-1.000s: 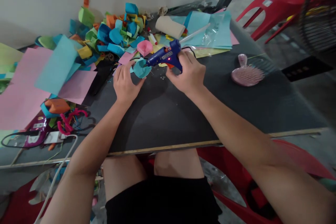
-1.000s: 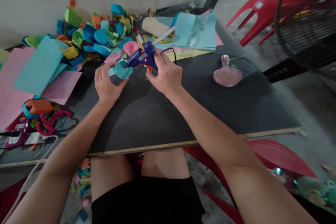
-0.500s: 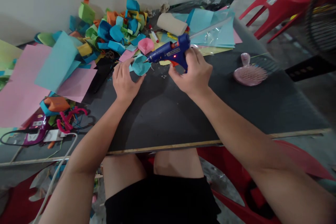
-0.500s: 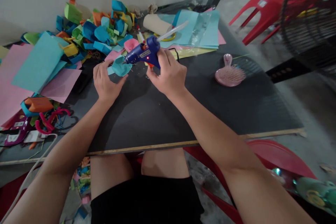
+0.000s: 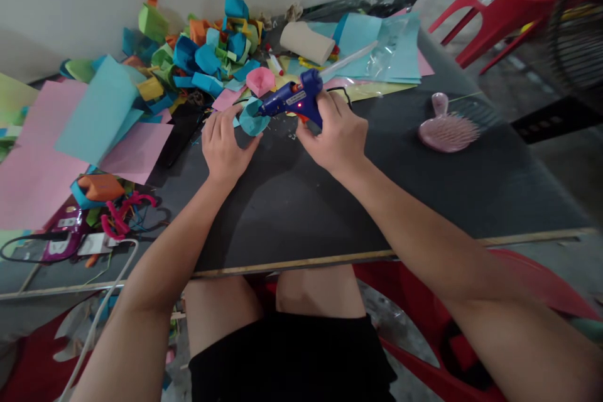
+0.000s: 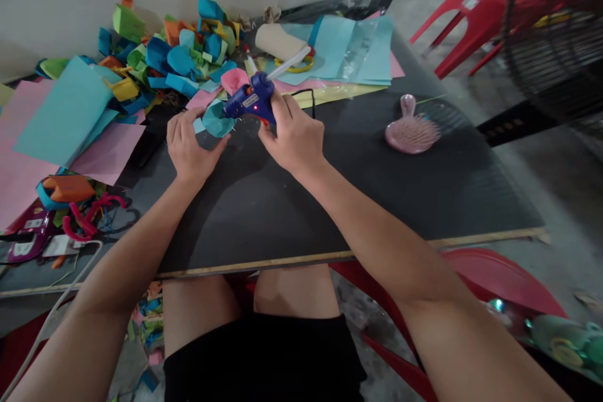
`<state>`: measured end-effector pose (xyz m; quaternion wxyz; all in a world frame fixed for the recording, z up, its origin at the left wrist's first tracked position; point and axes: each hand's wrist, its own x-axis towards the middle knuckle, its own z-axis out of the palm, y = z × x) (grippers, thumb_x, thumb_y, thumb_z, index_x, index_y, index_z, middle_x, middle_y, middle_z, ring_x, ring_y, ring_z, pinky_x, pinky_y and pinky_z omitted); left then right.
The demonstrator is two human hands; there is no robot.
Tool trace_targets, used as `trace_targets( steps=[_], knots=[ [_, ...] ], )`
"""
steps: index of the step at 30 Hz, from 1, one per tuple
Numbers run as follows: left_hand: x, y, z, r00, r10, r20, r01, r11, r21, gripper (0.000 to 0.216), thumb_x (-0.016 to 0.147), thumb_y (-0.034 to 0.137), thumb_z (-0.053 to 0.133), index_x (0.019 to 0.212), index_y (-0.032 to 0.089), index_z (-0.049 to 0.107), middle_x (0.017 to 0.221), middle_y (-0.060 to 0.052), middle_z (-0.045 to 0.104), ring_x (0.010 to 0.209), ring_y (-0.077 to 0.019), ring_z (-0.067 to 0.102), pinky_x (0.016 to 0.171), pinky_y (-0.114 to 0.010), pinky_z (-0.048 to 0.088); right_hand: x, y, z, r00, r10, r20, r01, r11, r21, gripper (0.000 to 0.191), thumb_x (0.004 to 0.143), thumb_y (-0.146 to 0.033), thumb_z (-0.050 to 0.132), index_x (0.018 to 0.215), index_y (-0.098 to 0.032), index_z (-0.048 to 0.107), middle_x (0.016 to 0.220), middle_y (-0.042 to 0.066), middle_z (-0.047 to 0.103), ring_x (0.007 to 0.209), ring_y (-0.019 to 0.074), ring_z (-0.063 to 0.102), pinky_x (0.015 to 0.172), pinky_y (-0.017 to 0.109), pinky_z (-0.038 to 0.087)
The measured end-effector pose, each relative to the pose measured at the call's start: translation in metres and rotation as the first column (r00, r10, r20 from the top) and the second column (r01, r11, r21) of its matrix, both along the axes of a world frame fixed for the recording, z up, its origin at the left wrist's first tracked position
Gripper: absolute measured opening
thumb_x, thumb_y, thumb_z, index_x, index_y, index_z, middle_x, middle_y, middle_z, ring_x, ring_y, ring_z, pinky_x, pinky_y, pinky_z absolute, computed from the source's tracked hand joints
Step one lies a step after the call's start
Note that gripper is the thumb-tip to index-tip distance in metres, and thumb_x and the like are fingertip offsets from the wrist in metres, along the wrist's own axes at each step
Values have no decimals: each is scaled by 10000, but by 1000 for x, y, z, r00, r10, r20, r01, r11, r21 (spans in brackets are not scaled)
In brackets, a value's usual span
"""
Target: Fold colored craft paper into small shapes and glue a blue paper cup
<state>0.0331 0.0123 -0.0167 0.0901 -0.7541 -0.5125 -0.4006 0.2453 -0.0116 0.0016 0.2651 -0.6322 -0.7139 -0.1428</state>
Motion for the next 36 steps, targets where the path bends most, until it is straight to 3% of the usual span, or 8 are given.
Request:
trace_targets(
  steps=[20, 36],
  knots=[
    [1, -1, 3, 1000, -4, 30, 7, 993, -115, 606, 829, 641, 596, 1252, 215, 515, 1236, -148, 647, 1271, -342, 530, 1126, -508, 370, 3, 2, 0, 998, 49, -42, -49, 999, 5, 515, 878, -317, 444, 1371, -170, 460, 1206, 164, 616, 1028, 301, 631, 717, 362, 545],
    [0, 0, 1, 1000, 3, 26, -1, 996, -90, 606, 818, 629, 625, 1253, 221, 521, 1240, -145, 648, 1262, -345, 537, 1121, -515, 383, 4, 3, 1, 997, 62, -41, -63, 998, -23, 536, 855, -273, 466, 1379, -161, 468, 1213, 168, 623, 1003, 297, 638, 729, 386, 548]
  ],
)
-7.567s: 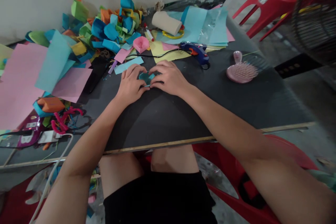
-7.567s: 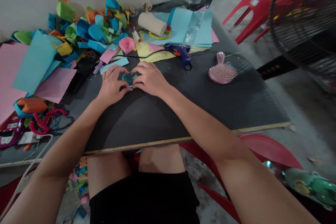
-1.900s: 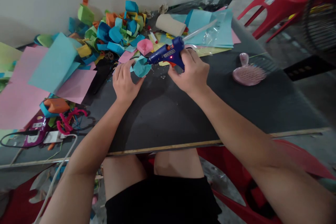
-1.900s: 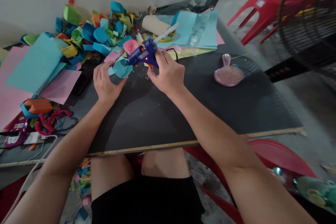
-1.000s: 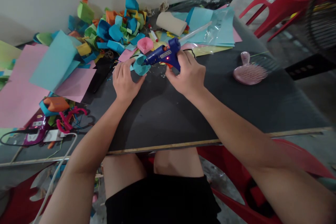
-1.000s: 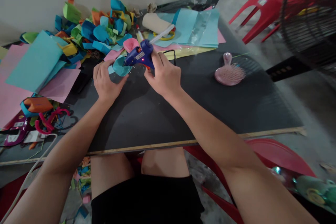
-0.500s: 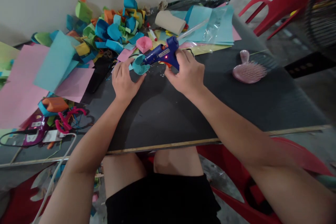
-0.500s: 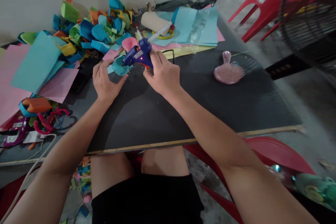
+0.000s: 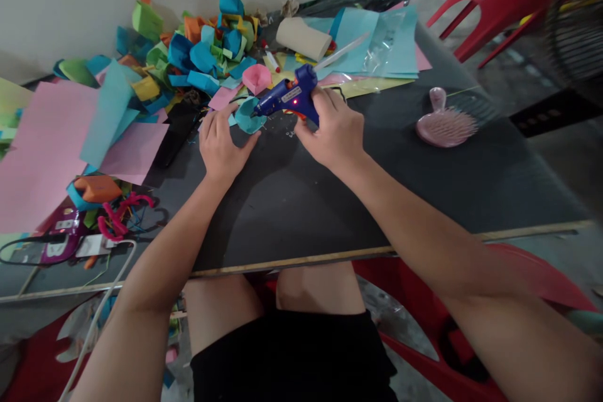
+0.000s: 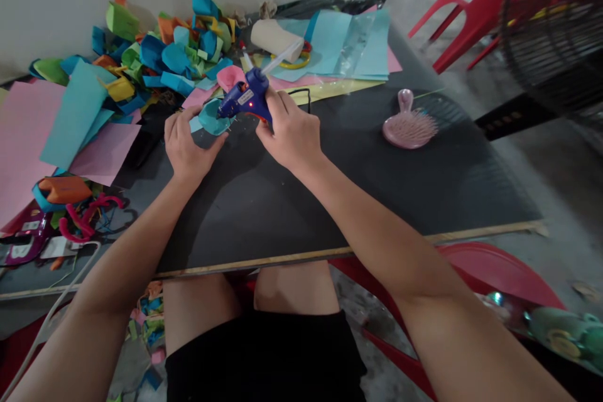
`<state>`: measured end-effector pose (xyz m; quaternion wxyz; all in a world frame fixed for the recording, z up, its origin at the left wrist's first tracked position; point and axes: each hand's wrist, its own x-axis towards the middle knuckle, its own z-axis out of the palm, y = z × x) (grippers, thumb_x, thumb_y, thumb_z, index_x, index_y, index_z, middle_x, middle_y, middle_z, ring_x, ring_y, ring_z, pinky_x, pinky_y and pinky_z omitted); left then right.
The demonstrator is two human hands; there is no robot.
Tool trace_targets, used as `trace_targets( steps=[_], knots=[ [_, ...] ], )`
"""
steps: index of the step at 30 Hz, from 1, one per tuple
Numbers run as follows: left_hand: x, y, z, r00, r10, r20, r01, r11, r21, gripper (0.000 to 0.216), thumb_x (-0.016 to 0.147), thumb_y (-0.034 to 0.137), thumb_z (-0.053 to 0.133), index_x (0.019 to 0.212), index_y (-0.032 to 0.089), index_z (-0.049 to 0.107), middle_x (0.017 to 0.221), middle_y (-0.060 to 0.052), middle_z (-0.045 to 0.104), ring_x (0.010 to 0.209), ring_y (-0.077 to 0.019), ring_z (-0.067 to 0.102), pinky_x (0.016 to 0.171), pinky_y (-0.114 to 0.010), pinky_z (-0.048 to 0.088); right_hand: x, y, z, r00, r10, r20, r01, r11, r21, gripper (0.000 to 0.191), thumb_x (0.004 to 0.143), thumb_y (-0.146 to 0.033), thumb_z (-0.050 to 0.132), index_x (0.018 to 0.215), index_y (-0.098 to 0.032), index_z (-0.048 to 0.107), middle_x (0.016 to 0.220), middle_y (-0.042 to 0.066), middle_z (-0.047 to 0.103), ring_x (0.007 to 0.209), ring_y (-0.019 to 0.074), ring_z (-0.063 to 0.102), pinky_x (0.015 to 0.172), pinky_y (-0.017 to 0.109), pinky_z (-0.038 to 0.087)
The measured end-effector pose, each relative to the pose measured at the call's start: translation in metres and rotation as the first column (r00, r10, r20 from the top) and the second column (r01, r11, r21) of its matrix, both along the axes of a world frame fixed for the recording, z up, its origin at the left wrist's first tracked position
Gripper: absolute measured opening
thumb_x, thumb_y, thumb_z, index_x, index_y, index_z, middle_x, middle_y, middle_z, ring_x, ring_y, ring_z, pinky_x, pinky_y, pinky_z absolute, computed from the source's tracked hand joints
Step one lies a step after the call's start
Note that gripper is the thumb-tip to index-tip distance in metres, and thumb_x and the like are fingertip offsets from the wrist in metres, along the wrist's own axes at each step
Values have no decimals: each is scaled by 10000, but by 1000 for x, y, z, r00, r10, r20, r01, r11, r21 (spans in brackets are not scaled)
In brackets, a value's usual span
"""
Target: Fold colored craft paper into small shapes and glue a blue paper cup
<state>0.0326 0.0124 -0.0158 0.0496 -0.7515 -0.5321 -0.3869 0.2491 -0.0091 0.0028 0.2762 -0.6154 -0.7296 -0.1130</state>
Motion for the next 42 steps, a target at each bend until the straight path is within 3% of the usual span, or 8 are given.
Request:
trace_targets(
  steps=[21, 42],
  knots=[
    [-3, 3, 2, 999, 8, -51, -5, 998, 61, 567, 801, 600, 665, 1219, 239, 534, 1181, -115, 680, 1178, -322, 595, 1037, -492, 471, -2, -2, 3, 999, 35, -7, -35, 999, -38, 549, 878, -271, 460, 1416, -168, 443, 1260, 176, 605, 1032, 297, 642, 766, 401, 564],
    [-4, 6, 1, 999, -43, 18, 43, 999, -15, 590, 791, 543, 699, 1256, 230, 514, 1245, -122, 644, 1234, -327, 554, 1074, -507, 432, 2, -1, 2, 1000, 19, -16, -19, 1000, 1, 529, 922, -412, 457, 1397, -180, 451, 1237, 169, 627, 1127, 315, 604, 804, 396, 562]
  ],
)
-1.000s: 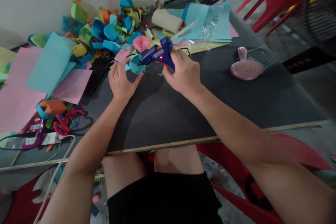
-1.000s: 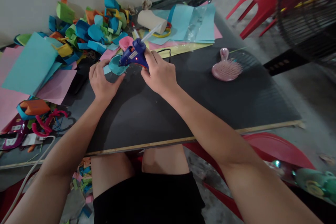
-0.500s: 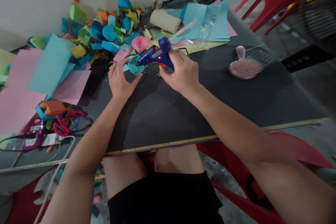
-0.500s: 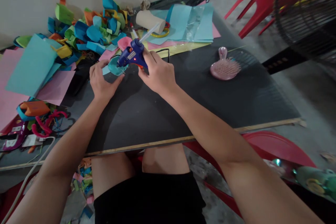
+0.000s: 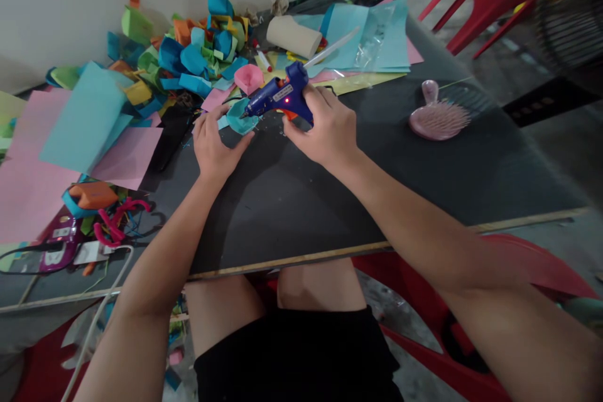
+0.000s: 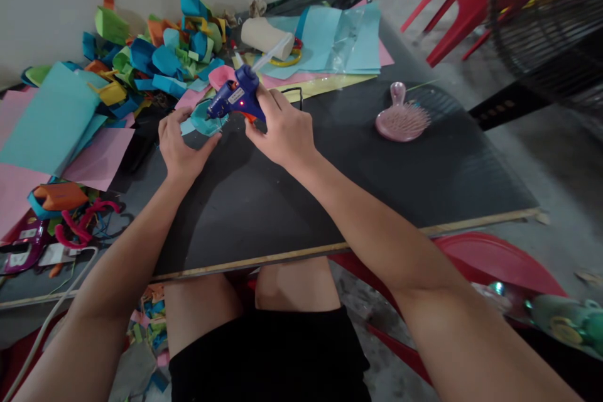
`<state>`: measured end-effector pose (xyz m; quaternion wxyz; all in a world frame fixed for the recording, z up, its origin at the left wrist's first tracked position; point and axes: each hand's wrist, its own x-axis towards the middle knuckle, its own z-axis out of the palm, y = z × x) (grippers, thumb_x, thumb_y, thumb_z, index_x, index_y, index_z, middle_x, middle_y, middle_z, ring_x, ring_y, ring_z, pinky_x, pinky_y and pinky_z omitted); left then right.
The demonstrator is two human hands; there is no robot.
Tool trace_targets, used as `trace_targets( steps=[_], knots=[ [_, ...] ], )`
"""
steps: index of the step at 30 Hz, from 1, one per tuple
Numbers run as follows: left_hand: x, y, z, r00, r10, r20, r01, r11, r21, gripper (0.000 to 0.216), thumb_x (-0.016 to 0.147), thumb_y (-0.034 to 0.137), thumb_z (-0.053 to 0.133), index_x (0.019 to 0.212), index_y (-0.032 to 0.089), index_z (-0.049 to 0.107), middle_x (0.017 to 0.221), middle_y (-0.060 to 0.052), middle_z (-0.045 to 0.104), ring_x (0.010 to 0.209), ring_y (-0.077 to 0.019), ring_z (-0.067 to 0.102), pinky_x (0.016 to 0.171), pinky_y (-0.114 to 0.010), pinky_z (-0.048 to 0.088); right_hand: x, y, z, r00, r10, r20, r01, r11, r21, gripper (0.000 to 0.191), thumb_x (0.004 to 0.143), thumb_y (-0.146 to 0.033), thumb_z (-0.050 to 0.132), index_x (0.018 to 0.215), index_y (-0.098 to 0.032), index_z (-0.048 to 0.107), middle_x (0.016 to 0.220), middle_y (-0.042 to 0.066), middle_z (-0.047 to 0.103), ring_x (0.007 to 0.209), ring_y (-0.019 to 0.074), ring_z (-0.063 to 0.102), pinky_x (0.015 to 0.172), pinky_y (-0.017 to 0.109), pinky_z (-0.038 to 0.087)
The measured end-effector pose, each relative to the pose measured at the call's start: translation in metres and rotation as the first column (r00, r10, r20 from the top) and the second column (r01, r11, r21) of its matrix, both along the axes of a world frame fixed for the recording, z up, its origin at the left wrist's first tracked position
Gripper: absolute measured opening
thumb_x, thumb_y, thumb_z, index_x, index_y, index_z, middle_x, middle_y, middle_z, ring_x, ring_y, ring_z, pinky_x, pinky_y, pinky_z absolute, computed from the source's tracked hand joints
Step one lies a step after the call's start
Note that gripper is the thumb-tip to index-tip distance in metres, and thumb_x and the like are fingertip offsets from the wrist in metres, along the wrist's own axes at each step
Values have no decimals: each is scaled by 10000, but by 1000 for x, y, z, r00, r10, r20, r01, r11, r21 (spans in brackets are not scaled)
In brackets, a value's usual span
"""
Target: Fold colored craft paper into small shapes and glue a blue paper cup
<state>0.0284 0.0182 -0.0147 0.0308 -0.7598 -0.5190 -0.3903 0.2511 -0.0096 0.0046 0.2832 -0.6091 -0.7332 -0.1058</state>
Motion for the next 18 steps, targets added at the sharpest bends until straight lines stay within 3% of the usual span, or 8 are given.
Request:
trace_targets(
  steps=[18],
  knots=[
    [-4, 1, -4, 997, -44, 64, 32, 983, 183, 647, 841, 595, 648, 1334, 220, 460, 1292, -140, 604, 1223, -321, 549, 1022, -480, 462, 1, 0, -4, 980, 102, -171, -86, 991, 98, 530, 959, -487, 416, 1413, -216, 449, 1255, 162, 628, 1104, 349, 637, 826, 425, 578]
  ],
)
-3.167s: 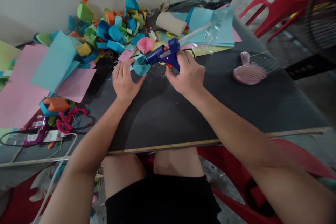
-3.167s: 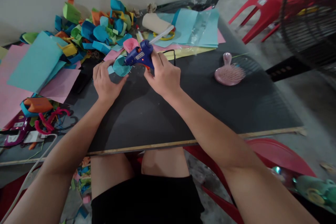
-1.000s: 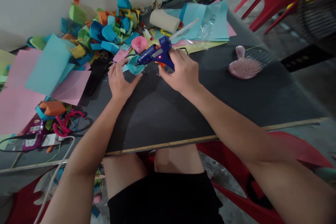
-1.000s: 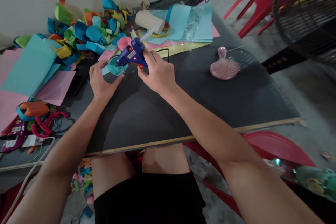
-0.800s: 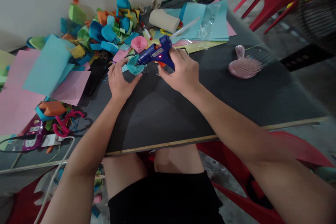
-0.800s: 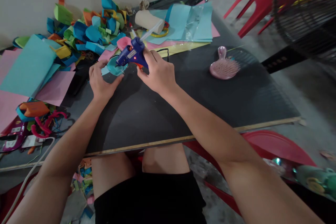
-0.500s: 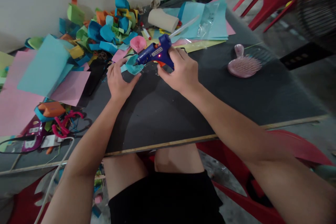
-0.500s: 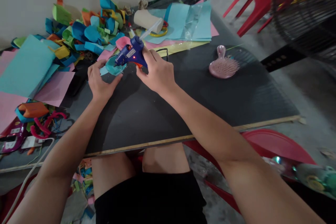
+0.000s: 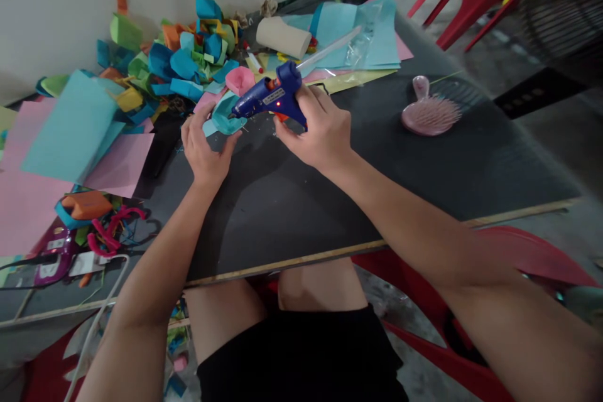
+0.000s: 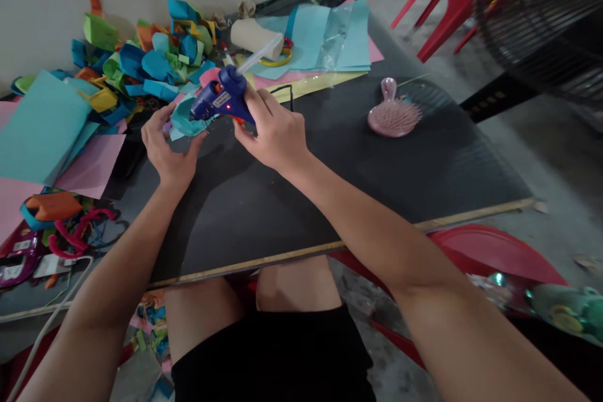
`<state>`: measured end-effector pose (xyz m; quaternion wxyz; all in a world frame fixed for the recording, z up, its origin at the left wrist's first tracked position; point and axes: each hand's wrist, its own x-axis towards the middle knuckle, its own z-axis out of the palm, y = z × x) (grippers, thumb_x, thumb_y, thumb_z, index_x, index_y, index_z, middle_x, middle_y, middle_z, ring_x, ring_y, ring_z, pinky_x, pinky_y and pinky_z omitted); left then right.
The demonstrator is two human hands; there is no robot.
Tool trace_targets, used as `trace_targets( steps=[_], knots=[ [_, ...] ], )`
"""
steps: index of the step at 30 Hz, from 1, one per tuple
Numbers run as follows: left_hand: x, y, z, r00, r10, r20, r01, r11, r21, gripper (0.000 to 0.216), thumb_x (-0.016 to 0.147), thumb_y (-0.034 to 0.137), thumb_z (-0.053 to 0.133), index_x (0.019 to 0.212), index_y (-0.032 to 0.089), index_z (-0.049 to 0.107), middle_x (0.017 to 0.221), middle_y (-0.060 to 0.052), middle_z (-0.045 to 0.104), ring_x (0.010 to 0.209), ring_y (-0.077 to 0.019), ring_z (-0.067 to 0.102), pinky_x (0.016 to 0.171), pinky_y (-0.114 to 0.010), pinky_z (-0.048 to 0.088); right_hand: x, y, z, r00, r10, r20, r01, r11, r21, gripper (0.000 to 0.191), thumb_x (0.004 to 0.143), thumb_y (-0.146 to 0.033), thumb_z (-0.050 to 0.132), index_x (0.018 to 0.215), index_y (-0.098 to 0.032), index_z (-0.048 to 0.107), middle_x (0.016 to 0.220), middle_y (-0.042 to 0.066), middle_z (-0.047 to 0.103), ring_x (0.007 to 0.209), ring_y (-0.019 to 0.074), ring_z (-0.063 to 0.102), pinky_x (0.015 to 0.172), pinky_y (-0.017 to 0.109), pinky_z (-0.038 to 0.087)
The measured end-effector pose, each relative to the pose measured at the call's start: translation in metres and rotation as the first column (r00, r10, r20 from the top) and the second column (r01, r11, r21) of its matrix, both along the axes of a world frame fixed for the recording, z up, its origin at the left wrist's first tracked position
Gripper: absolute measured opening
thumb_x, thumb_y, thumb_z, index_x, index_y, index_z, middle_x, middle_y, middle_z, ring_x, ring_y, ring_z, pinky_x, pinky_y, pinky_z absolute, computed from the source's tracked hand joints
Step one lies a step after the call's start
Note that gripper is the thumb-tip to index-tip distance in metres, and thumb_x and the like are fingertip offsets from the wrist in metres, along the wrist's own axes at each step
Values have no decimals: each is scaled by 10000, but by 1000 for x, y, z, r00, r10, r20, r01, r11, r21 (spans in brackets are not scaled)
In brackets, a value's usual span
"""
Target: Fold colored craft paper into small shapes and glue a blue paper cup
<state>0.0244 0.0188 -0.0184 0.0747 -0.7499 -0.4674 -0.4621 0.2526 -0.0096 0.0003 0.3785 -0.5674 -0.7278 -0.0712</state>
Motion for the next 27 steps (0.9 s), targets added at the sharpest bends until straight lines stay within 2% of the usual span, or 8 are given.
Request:
trace_targets(
  steps=[8, 14, 21, 24, 27],
  knots=[
    [-2, 3, -3, 999, -20, 45, 22, 999, -30, 655, 840, 590, 644, 1347, 220, 455, 1322, -151, 569, 1313, -354, 462, 1066, -504, 416, -5, -1, -6, 995, 61, -73, -57, 997, 52, 512, 962, -504, 418, 1392, -228, 462, 1238, 156, 633, 1153, 357, 616, 889, 475, 576],
    [-1, 2, -3, 1000, 0, 26, 0, 1000, -2, 637, 834, 566, 664, 1330, 222, 461, 1293, -146, 576, 1285, -341, 483, 1050, -508, 437, -6, 0, -6, 992, 86, -88, -83, 996, 38, 519, 956, -492, 444, 1401, -224, 442, 1230, 154, 632, 1185, 354, 601, 934, 519, 558],
    [0, 0, -1, 999, 32, 13, -31, 998, -61, 658, 819, 592, 665, 1315, 202, 477, 1302, -162, 578, 1287, -344, 483, 1062, -497, 436, -6, 0, -6, 994, 57, -89, -54, 998, 35, 529, 935, -525, 472, 1369, -223, 459, 1218, 152, 632, 1194, 349, 593, 941, 521, 543],
    [2, -1, 1, 998, 53, 25, -49, 991, -122, 662, 837, 606, 633, 1334, 202, 467, 1327, -164, 565, 1312, -341, 467, 1070, -492, 436, -3, 4, -5, 987, 39, -154, -35, 999, 30, 515, 922, -546, 488, 1321, -219, 486, 1163, 135, 651, 1147, 335, 618, 921, 505, 544],
    [2, -2, 3, 996, 80, 40, -75, 990, -115, 648, 870, 601, 593, 1354, 197, 447, 1335, -166, 560, 1301, -325, 487, 1056, -478, 453, 11, 19, -10, 971, -46, -236, 54, 998, 26, 461, 930, -541, 473, 1264, -226, 512, 1076, 114, 666, 1050, 299, 652, 879, 475, 550]
  ],
)
